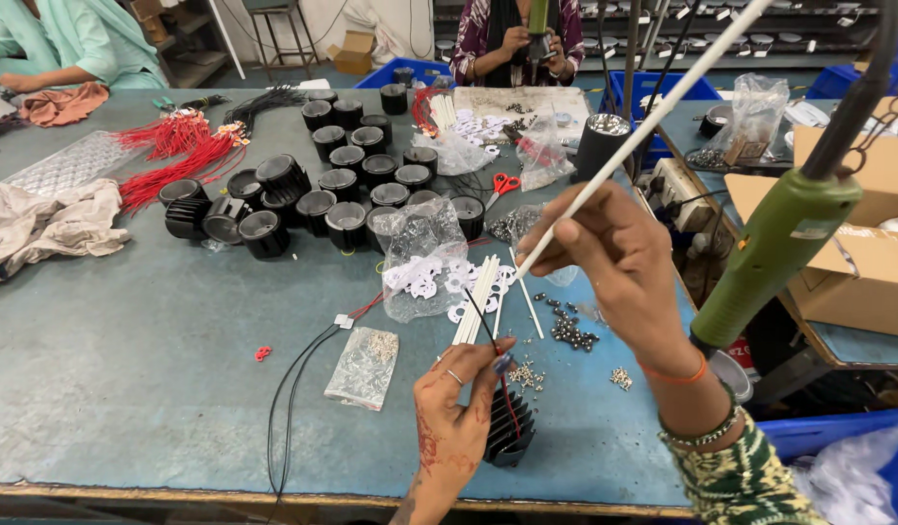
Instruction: The person assembles small electronic components by inserting white rods and wires into black cylindrical housings and securing them with a hot glue gun. They handle multiple housings, rods, wires, and small metal parts on a cluttered workbench.
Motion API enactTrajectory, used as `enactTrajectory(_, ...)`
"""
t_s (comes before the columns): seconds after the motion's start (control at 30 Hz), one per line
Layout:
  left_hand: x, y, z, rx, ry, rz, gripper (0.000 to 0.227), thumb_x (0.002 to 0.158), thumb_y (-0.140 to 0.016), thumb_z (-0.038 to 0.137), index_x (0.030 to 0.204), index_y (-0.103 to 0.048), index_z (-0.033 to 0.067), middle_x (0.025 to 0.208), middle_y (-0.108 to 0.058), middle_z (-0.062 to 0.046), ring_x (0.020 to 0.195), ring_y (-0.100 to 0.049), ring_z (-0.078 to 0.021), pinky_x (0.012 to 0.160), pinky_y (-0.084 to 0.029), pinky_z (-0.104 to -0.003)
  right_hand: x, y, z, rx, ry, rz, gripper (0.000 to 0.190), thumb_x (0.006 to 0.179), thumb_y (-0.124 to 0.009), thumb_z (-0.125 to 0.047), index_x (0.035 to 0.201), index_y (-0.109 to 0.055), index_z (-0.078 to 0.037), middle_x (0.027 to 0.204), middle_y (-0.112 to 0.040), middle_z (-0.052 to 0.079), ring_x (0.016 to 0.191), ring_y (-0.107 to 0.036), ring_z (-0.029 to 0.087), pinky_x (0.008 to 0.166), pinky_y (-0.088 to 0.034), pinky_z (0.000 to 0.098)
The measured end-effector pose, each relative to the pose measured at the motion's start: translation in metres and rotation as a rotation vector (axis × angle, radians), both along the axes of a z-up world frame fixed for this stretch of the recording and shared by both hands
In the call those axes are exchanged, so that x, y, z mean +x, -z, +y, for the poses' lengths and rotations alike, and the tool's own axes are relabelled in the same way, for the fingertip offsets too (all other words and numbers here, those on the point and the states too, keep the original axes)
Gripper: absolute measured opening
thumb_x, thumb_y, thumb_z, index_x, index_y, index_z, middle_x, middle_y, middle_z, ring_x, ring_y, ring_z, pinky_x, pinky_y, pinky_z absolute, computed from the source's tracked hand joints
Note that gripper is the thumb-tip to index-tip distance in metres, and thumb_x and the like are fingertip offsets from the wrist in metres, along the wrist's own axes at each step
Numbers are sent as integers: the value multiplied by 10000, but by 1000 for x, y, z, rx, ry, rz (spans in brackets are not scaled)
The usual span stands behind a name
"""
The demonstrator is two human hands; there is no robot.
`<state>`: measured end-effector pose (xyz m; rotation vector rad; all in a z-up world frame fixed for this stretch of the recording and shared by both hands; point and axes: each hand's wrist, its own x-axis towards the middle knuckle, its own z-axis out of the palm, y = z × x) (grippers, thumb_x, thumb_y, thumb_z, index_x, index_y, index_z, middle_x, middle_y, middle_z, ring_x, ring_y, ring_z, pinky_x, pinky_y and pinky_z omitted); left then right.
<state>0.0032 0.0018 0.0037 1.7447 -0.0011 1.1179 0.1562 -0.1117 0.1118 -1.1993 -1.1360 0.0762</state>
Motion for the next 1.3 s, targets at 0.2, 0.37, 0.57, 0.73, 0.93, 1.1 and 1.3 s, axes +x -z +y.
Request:
enactTrajectory(0.2,4,-3,-3,-63,23,69,306,844,-685,-88,1112,-772,31,891,-755,-96,762,-746,-199,682,-605,-288,-4,-19,3,-95,-65,-56,151,1066,-543,-58,1198,-563,14,981,-747,136,923,-775,191,769,-668,298)
enactTrajectory(0.37,4,-7,-3,79,-23,60,344,829,-692,-90,1134,-777,43,881,-747,-105,763,-706,-216,689,-563,-308,-12,-27,3,-142,-79,-170,150,1067,-547,-45,1199,-572,22,973,-758,125,928,-772,175,782,-668,285)
enactTrajectory(0.57,4,-8,-4,110,-46,78,364,819,-697,-84,1144,-782,55,869,-738,-109,758,-689,-222,676,-551,-312,-18,-34,4,-216,11,-300,157,1021,-600,-35,1166,-632,17,940,-774,84,890,-786,134,744,-679,255)
enactTrajectory(0.73,3,-3,0,116,-51,64,364,827,-693,-87,1155,-773,49,879,-737,-111,790,-695,-231,705,-563,-314,-17,-31,6,-402,-2,-279,185,962,-646,-84,1136,-674,-27,841,-803,46,786,-803,101,704,-654,246)
enactTrajectory(0.93,9,1,6,-48,-85,73,198,833,-744,-22,1023,-765,29,872,-779,-87,779,-753,-184,695,-578,-301,-24,-18,-3,-542,-70,-421,190,875,-759,-145,1025,-699,-44,795,-803,74,723,-800,160,647,-621,300)
enactTrajectory(1.1,13,17,4,-362,9,196,467,817,-832,56,1159,-513,49,841,-829,-55,767,-775,-118,722,-580,-257,-24,-8,-14,-602,-21,-390,199,857,-755,-161,1014,-707,-49,777,-788,82,700,-792,179,633,-604,311)
enactTrajectory(1.3,16,39,5,-205,33,142,503,833,-865,24,1207,-529,20,935,-811,-97,903,-786,-166,849,-578,-309,-12,5,-19,-661,-73,-324,160,857,-759,-161,964,-723,-48,781,-794,50,704,-799,156,658,-633,299)
